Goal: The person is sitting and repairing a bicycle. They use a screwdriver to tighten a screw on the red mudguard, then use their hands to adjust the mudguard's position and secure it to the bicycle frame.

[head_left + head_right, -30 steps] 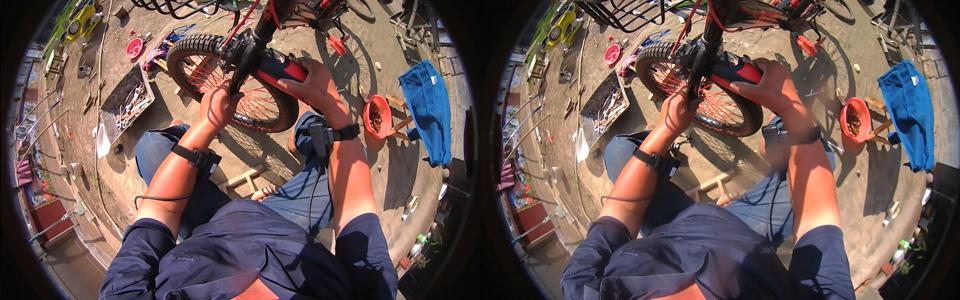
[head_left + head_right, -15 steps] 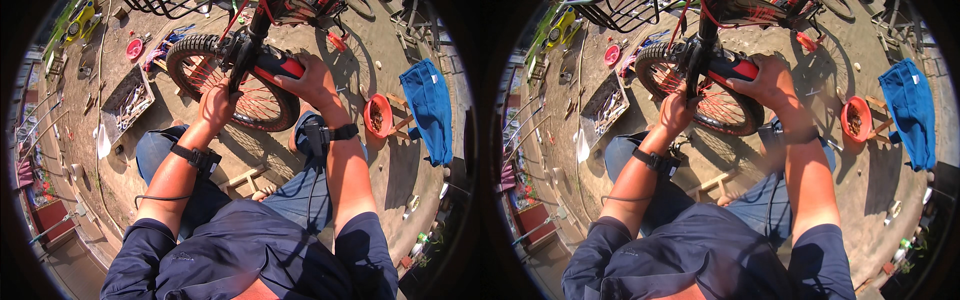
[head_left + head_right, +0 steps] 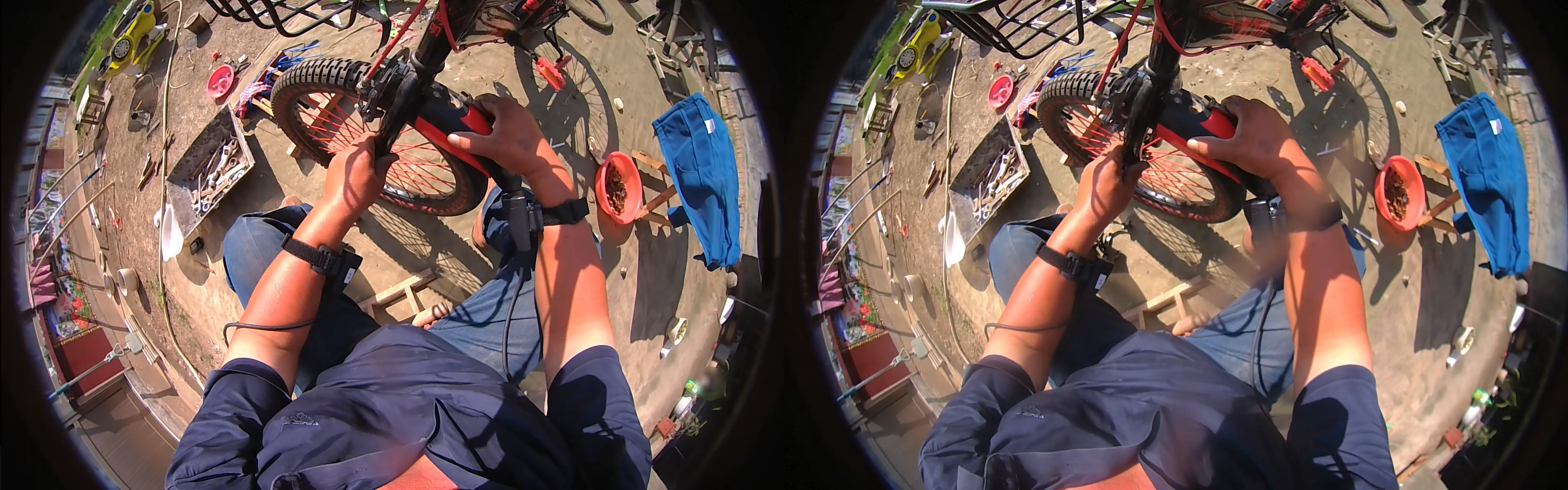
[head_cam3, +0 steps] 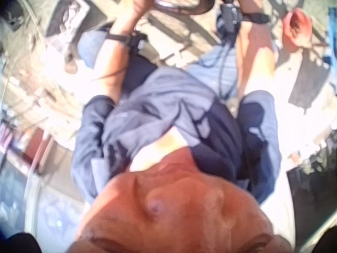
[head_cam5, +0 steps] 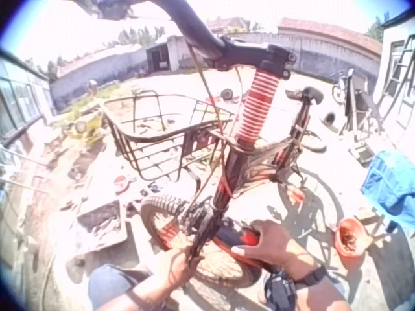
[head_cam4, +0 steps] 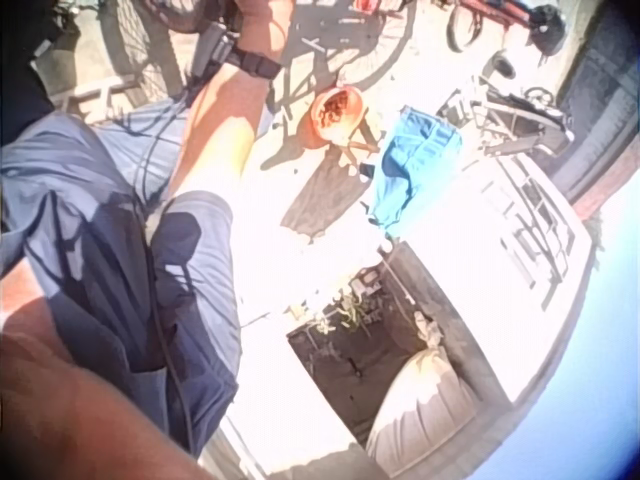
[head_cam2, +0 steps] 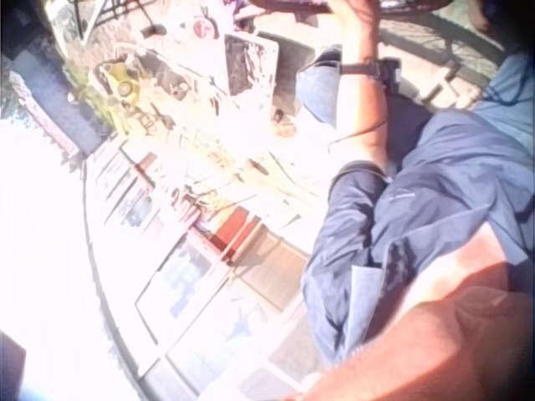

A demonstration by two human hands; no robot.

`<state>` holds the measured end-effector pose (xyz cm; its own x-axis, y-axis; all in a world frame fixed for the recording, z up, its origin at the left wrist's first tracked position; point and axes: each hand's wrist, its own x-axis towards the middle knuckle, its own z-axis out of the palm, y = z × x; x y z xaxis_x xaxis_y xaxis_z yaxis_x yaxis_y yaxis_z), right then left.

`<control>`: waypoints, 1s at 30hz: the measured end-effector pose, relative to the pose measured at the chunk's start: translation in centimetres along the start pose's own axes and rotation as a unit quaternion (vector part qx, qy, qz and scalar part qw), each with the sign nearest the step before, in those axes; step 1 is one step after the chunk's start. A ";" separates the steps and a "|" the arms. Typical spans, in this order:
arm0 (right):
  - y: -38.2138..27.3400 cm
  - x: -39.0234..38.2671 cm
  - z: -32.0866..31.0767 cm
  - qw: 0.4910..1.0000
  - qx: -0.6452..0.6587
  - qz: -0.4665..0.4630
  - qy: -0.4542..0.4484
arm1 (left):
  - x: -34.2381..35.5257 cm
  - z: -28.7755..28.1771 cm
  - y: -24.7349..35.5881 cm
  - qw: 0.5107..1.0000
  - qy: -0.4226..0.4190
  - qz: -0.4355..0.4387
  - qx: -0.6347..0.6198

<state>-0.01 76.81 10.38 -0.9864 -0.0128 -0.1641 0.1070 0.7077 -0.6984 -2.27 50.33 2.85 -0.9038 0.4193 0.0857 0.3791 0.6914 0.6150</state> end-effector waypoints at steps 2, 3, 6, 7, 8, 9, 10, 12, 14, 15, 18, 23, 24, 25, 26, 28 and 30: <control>-0.1 -0.1 0.0 1.000 0.022 -0.005 -0.003 | -0.1 0.0 -0.1 1.000 0.004 0.001 -0.007; 0.0 -0.1 0.1 0.999 0.039 -0.007 -0.003 | -0.1 0.0 -0.2 1.000 0.008 0.003 -0.013; 0.6 0.1 0.2 0.998 0.056 -0.025 0.002 | -0.1 0.0 -0.3 1.000 0.003 -0.002 -0.008; 1.0 0.2 0.2 0.998 0.057 -0.032 0.003 | -0.1 0.1 -0.3 1.000 -0.002 -0.007 -0.002; 1.4 0.2 0.2 0.996 0.078 -0.029 0.017 | -0.1 0.1 -0.3 1.000 0.000 0.000 -0.001; 1.7 0.2 0.3 0.994 0.099 -0.026 0.030 | 0.0 0.1 -0.1 1.000 0.003 0.006 0.000; 2.1 0.2 0.3 0.992 0.119 -0.022 0.043 | 0.0 0.1 -0.1 1.000 0.006 0.012 0.000; 3.2 0.6 0.6 0.978 0.192 -0.008 0.085 | 0.0 0.2 -0.3 1.000 0.009 0.018 -0.003; 3.9 0.9 0.2 0.964 0.244 0.011 0.105 | -0.1 0.2 -0.5 1.000 0.011 0.018 -0.002; 4.3 1.0 -0.2 0.960 0.260 0.025 0.104 | -0.1 0.2 -0.5 1.000 0.010 0.015 0.001; 5.5 0.8 -1.0 0.925 0.357 0.032 0.127 | -0.1 0.4 -0.8 0.999 0.018 0.029 0.007; 7.6 -1.4 -3.2 0.944 -0.025 -0.142 0.296 | 0.2 0.4 -0.2 1.000 0.000 0.022 -0.008; 9.0 -1.2 -3.4 0.878 -0.270 -0.245 0.310 | -0.1 0.1 -0.3 1.000 0.003 0.016 -0.002; 8.5 -1.4 -3.7 0.889 -0.243 -0.223 0.317 | 0.0 0.2 -0.3 1.000 0.001 0.016 -0.002; 7.2 -1.4 -3.8 0.898 -0.215 -0.203 0.324 | -0.1 0.1 -0.4 1.000 0.003 0.016 -0.003; 5.1 -2.1 -3.7 0.946 -0.014 -0.111 0.304 | -0.1 0.0 -0.4 1.000 0.005 0.018 -0.007; 4.1 -2.1 -4.0 0.953 0.067 -0.019 0.294 | -0.1 -0.1 -0.3 1.000 0.003 0.016 0.001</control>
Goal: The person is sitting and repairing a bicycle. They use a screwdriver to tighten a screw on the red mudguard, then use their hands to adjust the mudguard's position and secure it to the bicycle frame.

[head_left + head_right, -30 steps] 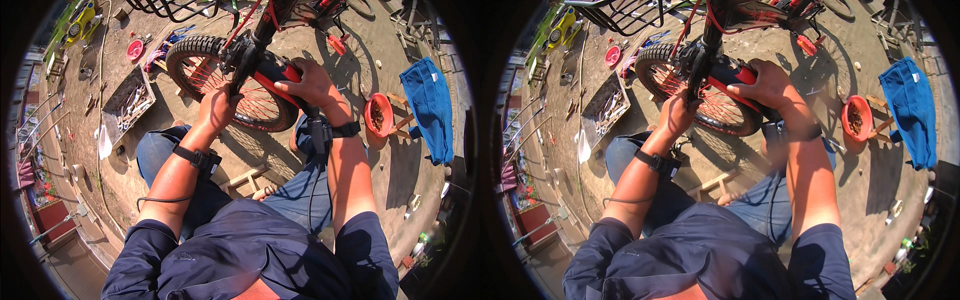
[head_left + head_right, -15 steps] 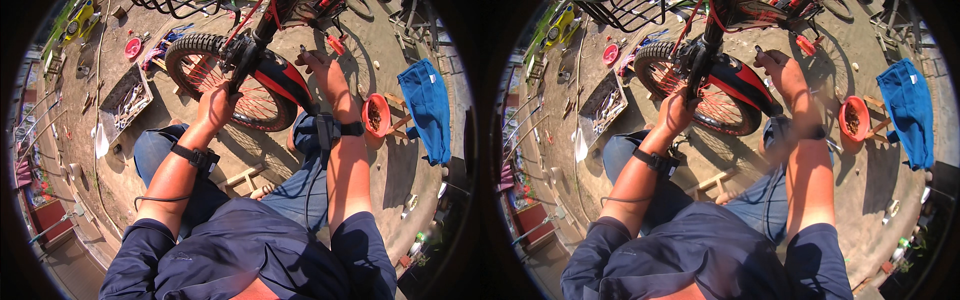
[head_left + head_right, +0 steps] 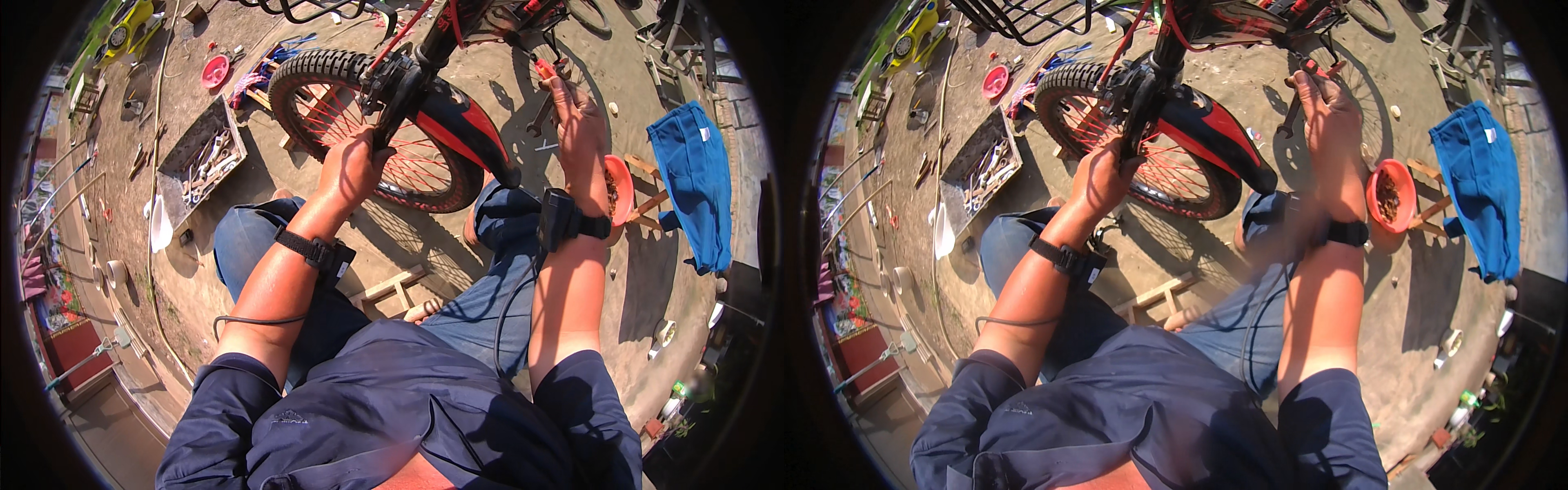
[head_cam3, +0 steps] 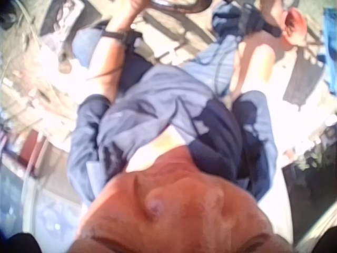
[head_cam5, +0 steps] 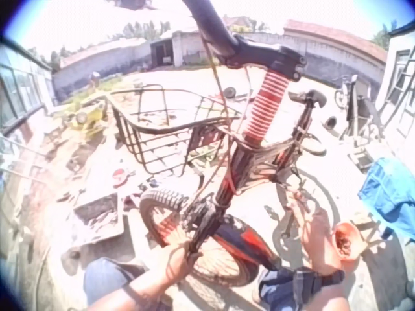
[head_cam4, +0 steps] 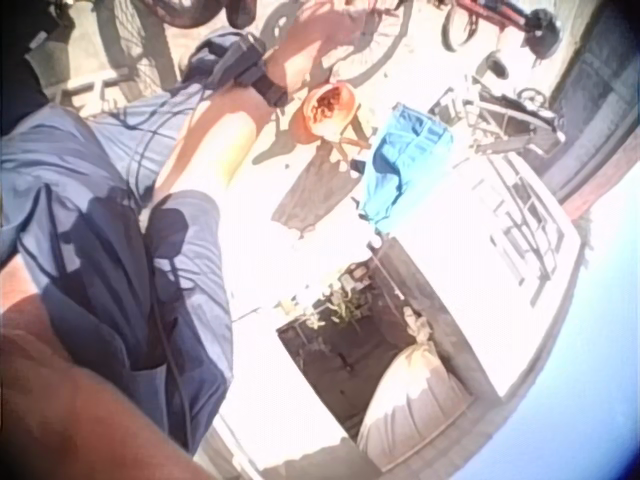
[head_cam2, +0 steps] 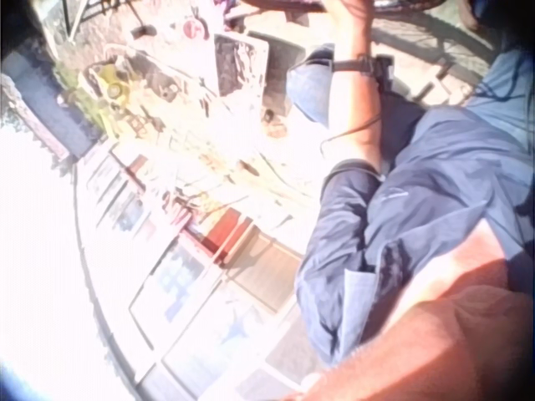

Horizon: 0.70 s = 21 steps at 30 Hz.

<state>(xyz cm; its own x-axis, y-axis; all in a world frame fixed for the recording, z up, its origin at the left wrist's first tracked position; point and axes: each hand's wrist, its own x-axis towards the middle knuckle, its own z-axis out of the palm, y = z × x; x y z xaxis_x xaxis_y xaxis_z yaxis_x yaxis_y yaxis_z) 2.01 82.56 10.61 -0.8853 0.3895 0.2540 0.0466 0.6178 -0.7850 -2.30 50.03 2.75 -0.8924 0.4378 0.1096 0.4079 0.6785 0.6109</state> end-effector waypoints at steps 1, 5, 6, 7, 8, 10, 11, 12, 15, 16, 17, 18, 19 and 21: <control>-0.1 0.1 0.0 0.999 -0.004 0.046 -0.001 | 0.0 0.0 0.1 1.000 -0.001 -0.001 0.003; 0.5 0.1 0.0 0.954 0.272 0.124 -0.030 | 0.0 0.0 0.2 1.000 -0.004 -0.011 0.002; 0.4 -0.2 0.0 0.935 0.336 0.112 -0.038 | 0.1 0.1 0.1 1.000 -0.008 -0.016 0.004; 0.1 -0.4 0.1 0.910 0.399 0.099 -0.047 | 0.1 0.2 0.0 1.000 -0.011 -0.021 0.008; -0.1 -0.4 0.2 0.896 0.428 0.093 -0.065 | 0.0 0.2 -0.1 1.000 -0.005 -0.015 0.004; -0.7 -0.3 0.3 0.865 0.484 0.080 -0.100 | 0.0 0.3 -0.2 1.000 0.004 -0.001 -0.003; -1.1 -0.4 0.4 0.882 0.454 0.076 -0.100 | 0.0 0.3 -0.1 1.000 0.002 -0.003 -0.001; -1.6 -0.6 0.6 0.898 0.423 0.071 -0.100 | 0.0 0.2 0.0 1.000 0.000 -0.005 0.000; -1.8 -0.9 0.9 0.943 0.315 0.042 -0.101 | -0.1 0.2 -0.2 1.000 -0.006 -0.015 0.007; -1.8 -0.9 0.9 0.956 0.275 0.031 -0.100 | 0.0 0.2 -0.3 1.000 -0.008 -0.019 0.008; -1.9 -1.1 1.1 0.961 0.260 0.007 -0.096 | 0.0 0.2 -0.3 1.000 -0.005 -0.012 0.003; -2.1 -1.4 1.4 0.965 0.245 -0.017 -0.092 | 0.0 0.2 -0.2 1.000 -0.002 -0.005 -0.002; -2.5 -1.7 1.8 0.968 0.231 -0.043 -0.090 | 0.0 0.2 -0.2 1.000 0.003 0.000 -0.006; -5.0 -3.1 2.7 0.981 0.162 -0.070 -0.076 | 0.0 0.3 -0.4 1.000 0.002 -0.003 -0.006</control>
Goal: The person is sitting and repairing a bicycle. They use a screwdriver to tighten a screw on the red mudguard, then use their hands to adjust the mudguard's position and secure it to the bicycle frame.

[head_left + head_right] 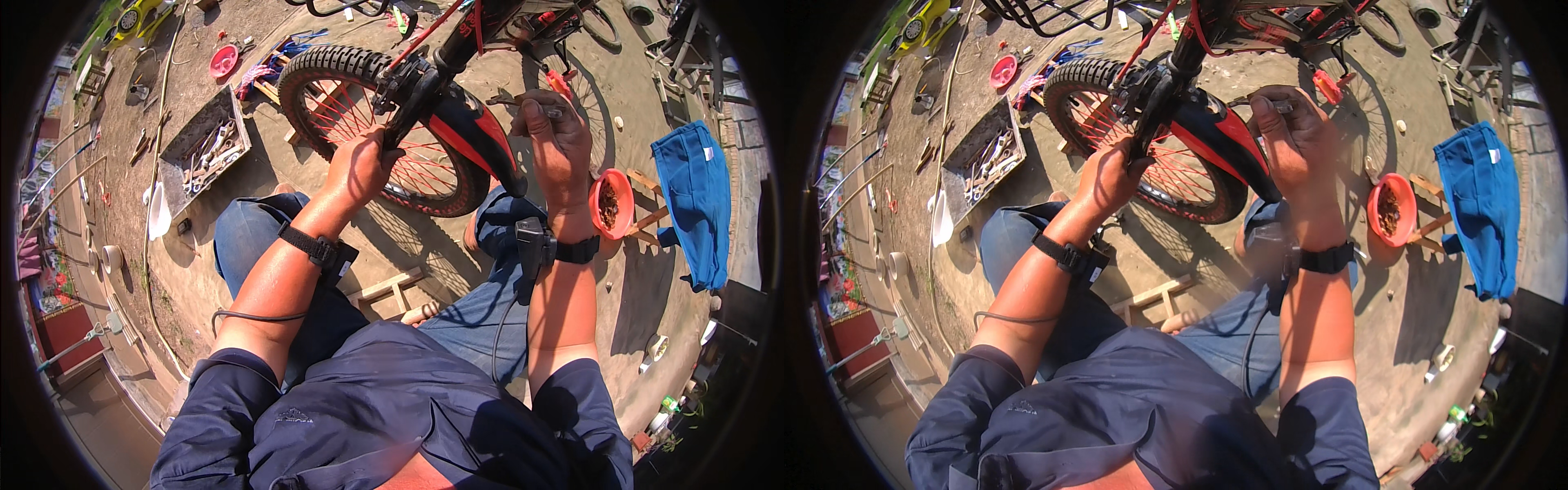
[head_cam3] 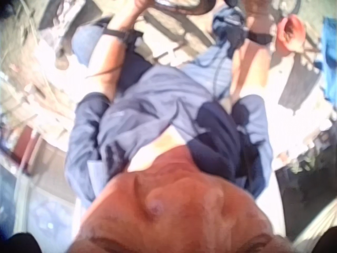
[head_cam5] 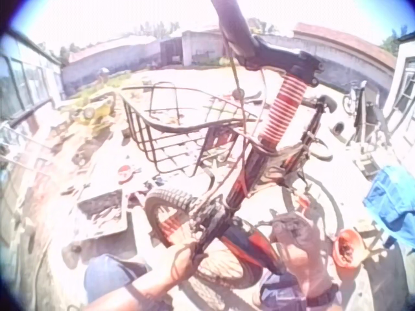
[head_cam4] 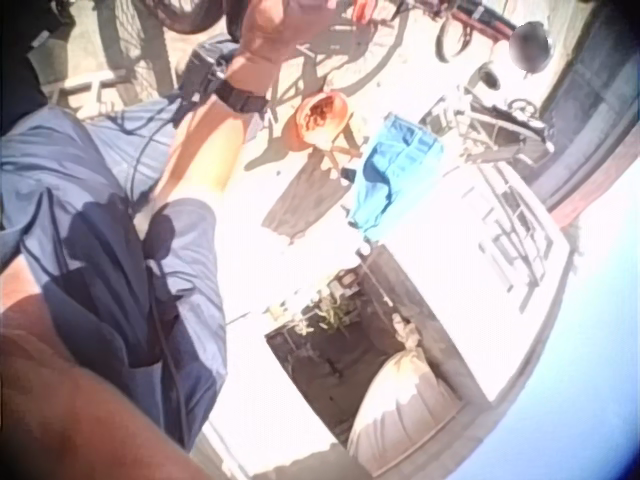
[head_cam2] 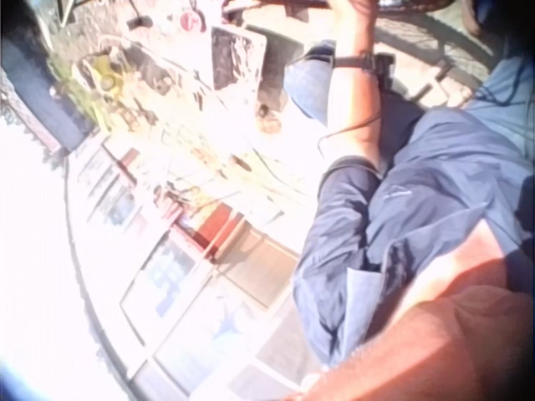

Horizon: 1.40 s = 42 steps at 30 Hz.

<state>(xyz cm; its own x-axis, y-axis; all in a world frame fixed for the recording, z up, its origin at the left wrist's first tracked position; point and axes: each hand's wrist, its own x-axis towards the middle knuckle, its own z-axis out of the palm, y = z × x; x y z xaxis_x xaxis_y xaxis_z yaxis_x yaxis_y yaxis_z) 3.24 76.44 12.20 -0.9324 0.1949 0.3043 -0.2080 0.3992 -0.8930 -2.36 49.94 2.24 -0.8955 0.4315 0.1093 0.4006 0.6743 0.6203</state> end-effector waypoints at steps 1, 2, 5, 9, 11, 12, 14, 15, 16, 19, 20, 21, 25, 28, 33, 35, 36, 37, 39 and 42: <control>-0.8 -0.2 0.8 0.999 -0.036 -0.012 0.003 | 0.0 0.1 -0.1 1.000 0.000 -0.001 0.001; -0.5 -0.5 1.6 0.999 0.005 -0.035 -0.003 | 0.0 0.1 -0.2 1.000 0.000 -0.001 0.003; -1.0 -1.0 3.1 0.992 -0.049 -0.116 0.006 | 0.0 0.1 -0.2 1.000 -0.002 -0.002 0.006; -1.2 -0.8 3.7 0.982 -0.086 -0.168 0.003 | 0.0 0.1 -0.1 1.000 0.001 -0.002 0.008; -1.0 -0.7 3.7 0.977 -0.107 -0.181 -0.015 | 0.0 0.1 -0.1 1.000 0.003 -0.001 0.008; -0.9 -0.7 3.7 0.975 -0.118 -0.188 -0.023 | 0.0 0.1 -0.1 1.000 0.001 -0.003 0.007; -0.7 -0.7 3.8 0.967 -0.131 -0.217 -0.021 | 0.0 0.1 -0.1 1.000 -0.003 -0.002 -0.001; -0.5 -0.7 3.8 0.963 -0.137 -0.232 -0.020 | 0.0 0.1 -0.1 1.000 -0.006 0.000 -0.009; -0.3 -0.7 3.9 0.965 -0.134 -0.226 -0.016 | 0.1 0.1 -0.1 1.000 -0.008 0.002 -0.016; -0.1 -0.7 4.2 0.969 -0.127 -0.214 -0.007 | 0.1 0.1 -0.1 1.000 -0.004 0.008 -0.010; -0.2 -0.7 4.3 0.969 -0.127 -0.214 -0.006 | 0.1 0.1 -0.1 1.000 -0.004 0.009 -0.009; -0.3 -0.7 4.4 0.969 -0.126 -0.214 -0.006 | 0.1 0.0 0.0 1.000 -0.003 0.009 -0.008; 0.0 -0.5 4.6 0.969 -0.124 -0.212 -0.001 | 0.1 0.1 -0.2 1.000 -0.004 0.001 -0.015; -0.4 0.0 4.8 0.976 -0.111 -0.185 0.005 | 0.1 0.0 0.0 1.000 -0.001 0.009 -0.009; -0.5 1.4 4.3 0.999 0.008 -0.037 0.017 | 0.0 0.3 -0.2 1.000 -0.002 0.006 -0.002; 0.2 2.5 4.0 0.991 0.123 0.051 0.016 | 0.0 0.3 -0.2 1.000 -0.004 -0.001 0.002; 0.7 3.1 3.8 0.977 0.195 0.087 0.020 | 0.0 0.3 -0.1 1.000 -0.006 -0.008 0.004; 1.2 3.6 3.5 0.956 0.265 0.122 0.025 | 0.0 0.2 0.0 1.000 -0.009 -0.015 0.007; 2.1 4.8 2.7 0.925 0.316 0.210 0.028 | 0.0 0.1 0.1 1.000 -0.013 -0.017 0.012; 3.7 5.5 1.9 0.879 0.375 0.293 0.024 | 0.1 0.2 0.0 1.000 -0.014 -0.007 0.012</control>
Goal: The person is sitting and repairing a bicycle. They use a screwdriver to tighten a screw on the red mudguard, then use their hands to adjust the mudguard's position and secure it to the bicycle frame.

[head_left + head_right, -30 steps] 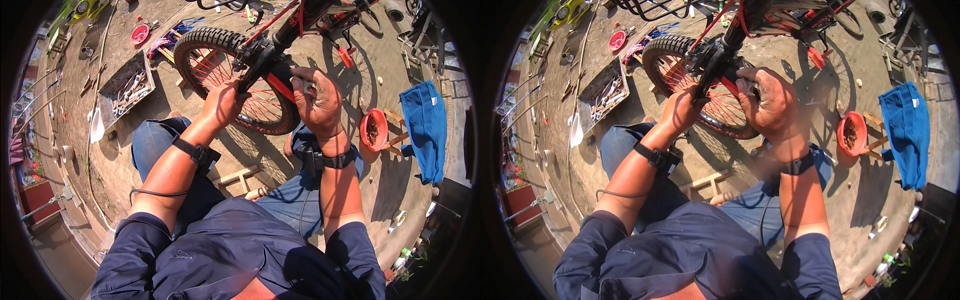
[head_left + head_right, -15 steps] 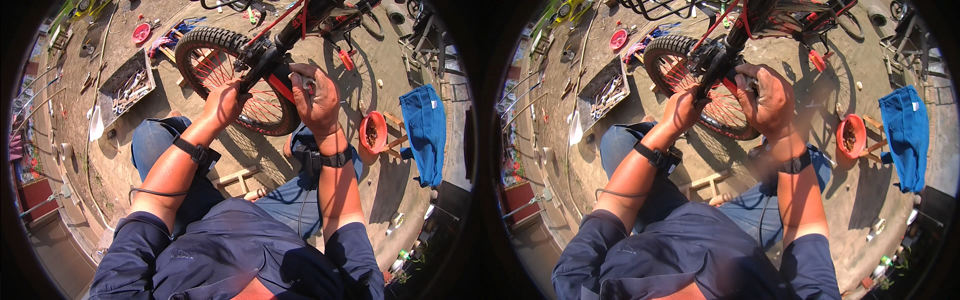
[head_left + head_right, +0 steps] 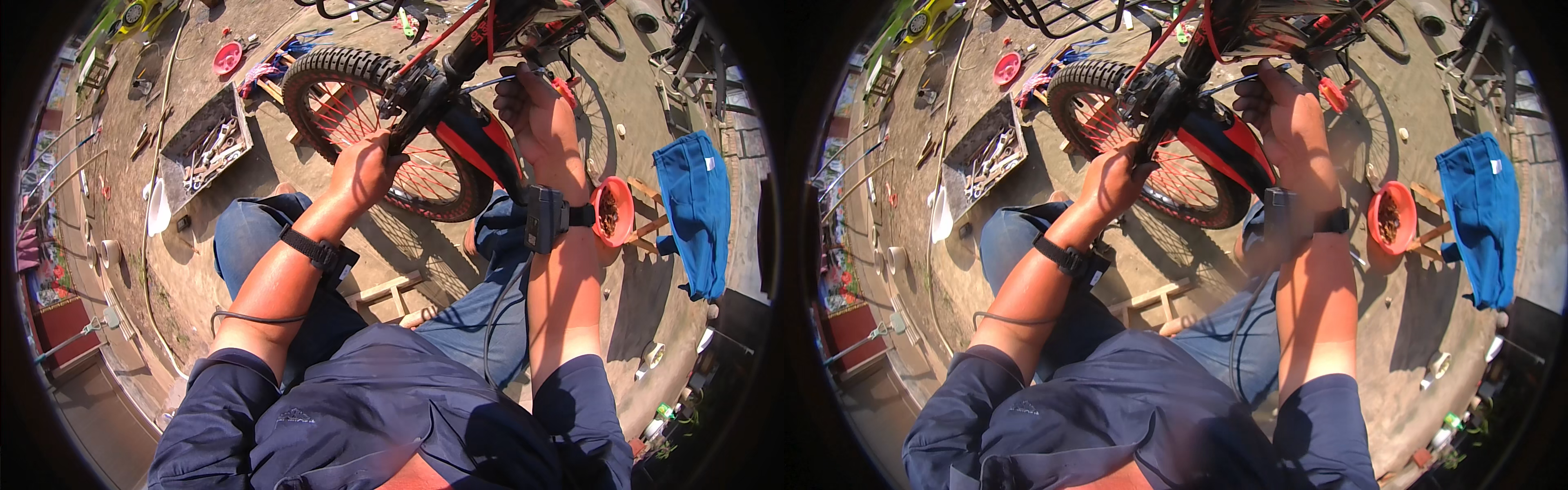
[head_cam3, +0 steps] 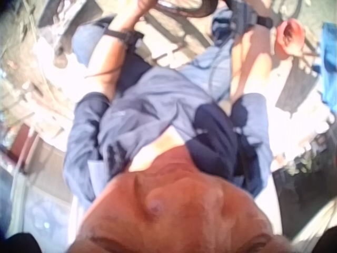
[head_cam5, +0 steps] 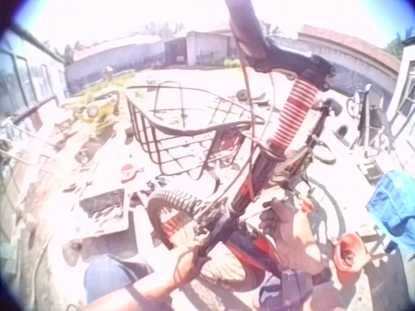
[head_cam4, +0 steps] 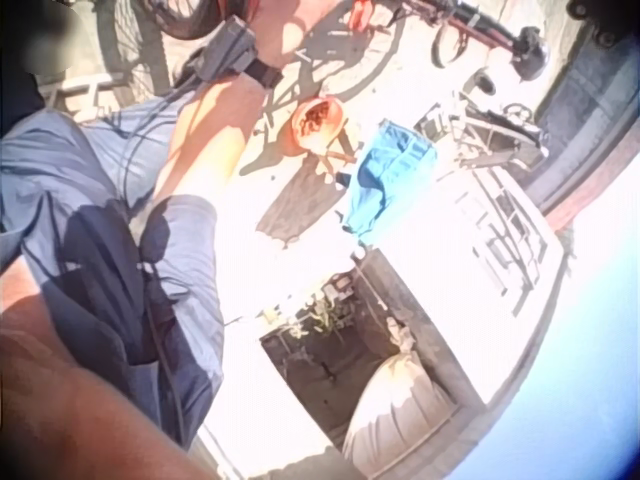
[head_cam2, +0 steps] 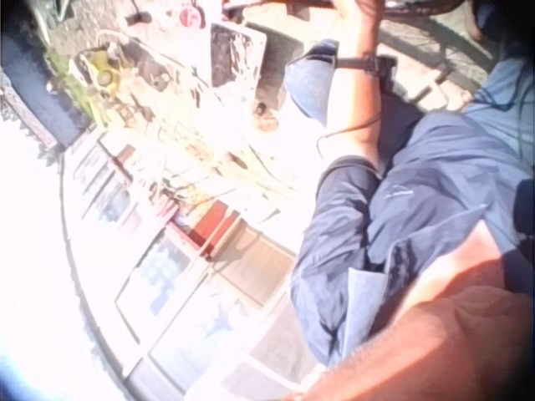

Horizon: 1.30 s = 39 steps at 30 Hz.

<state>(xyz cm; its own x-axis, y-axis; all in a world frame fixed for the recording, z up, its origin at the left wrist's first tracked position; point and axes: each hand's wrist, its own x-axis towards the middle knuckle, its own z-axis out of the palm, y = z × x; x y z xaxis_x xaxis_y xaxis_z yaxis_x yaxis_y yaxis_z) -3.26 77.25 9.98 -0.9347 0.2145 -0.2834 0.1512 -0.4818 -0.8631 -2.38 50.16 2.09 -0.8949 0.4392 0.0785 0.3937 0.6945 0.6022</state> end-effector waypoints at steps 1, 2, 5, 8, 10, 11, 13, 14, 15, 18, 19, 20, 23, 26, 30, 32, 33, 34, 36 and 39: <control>0.1 -0.1 0.1 1.000 0.005 -0.004 0.005 | 0.0 0.0 -0.1 1.000 0.002 0.004 0.001; 0.2 -0.2 0.1 1.000 0.010 -0.007 0.009 | 0.0 0.0 -0.1 1.000 0.002 0.007 -0.002; 0.7 -0.2 0.5 0.999 0.013 -0.019 0.028 | -0.1 -0.1 -0.1 1.000 0.003 0.012 -0.007; 0.8 -0.3 0.6 0.999 0.005 -0.026 0.046 | -0.1 -0.1 0.0 1.000 0.003 0.013 -0.009; 0.7 -0.5 0.6 0.997 0.005 -0.036 0.061 | -0.1 -0.1 0.0 1.000 0.005 0.013 -0.013; 0.6 -0.6 0.7 0.997 0.007 -0.045 0.070 | -0.1 -0.2 0.0 1.000 0.002 0.007 -0.009; 0.4 -0.6 0.5 0.995 -0.005 -0.072 0.067 | -0.1 -0.3 0.1 1.000 -0.003 -0.004 -0.004; 0.3 -0.6 0.1 0.994 -0.019 -0.091 0.055 | 0.0 -0.3 0.2 1.000 -0.004 -0.003 -0.003; 0.3 -0.7 -0.2 0.992 -0.033 -0.111 0.044 | 0.0 -0.3 0.2 1.000 -0.006 -0.002 -0.002; 0.8 -2.4 0.9 0.949 -0.225 -0.218 0.020 | -0.1 -0.2 -0.2 1.000 0.008 0.006 -0.002; 0.9 -3.3 1.4 0.925 -0.287 -0.250 0.016 | -0.2 -0.1 -0.3 1.000 0.013 0.012 -0.004; 1.0 -3.8 2.0 0.913 -0.282 -0.295 0.010 | -0.1 0.0 -0.3 1.000 0.012 0.011 -0.003; 1.0 -4.7 2.1 0.883 -0.319 -0.345 -0.003 | -0.1 0.0 -0.3 1.000 0.015 0.013 -0.004; 0.4 -5.6 2.3 0.859 -0.367 -0.358 -0.012 | -0.1 0.0 -0.3 1.000 0.019 0.021 -0.003; 1.1 -5.6 2.7 0.788 -0.451 -0.420 -0.014 | -0.1 -0.2 -0.1 1.000 0.014 0.014 0.000; 1.2 -5.7 3.0 0.776 -0.451 -0.441 -0.025 | 0.0 -0.3 0.1 1.000 0.009 0.016 -0.006; 1.3 -5.7 3.1 0.770 -0.451 -0.451 -0.031 | 0.0 -0.4 0.2 1.000 0.003 0.017 -0.011; 1.3 -5.8 3.2 0.762 -0.451 -0.463 -0.042 | 0.0 -0.5 0.2 1.000 -0.003 0.016 -0.014; 1.5 -5.8 3.3 0.740 -0.474 -0.475 -0.048 | -0.1 -0.4 0.1 1.000 0.002 0.018 -0.019; 1.9 -5.8 3.5 0.693 -0.503 -0.512 -0.068 | 0.0 -0.1 -0.3 0.999 0.021 0.025 -0.016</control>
<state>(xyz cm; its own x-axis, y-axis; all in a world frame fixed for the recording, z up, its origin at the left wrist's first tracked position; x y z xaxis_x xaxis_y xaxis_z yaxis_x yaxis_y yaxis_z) 1.29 72.13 11.48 -0.7286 -0.1082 0.6763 -0.5301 0.7143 -0.4569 -2.48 49.89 2.01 -0.8825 0.4482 0.1426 0.4323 0.6537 0.6211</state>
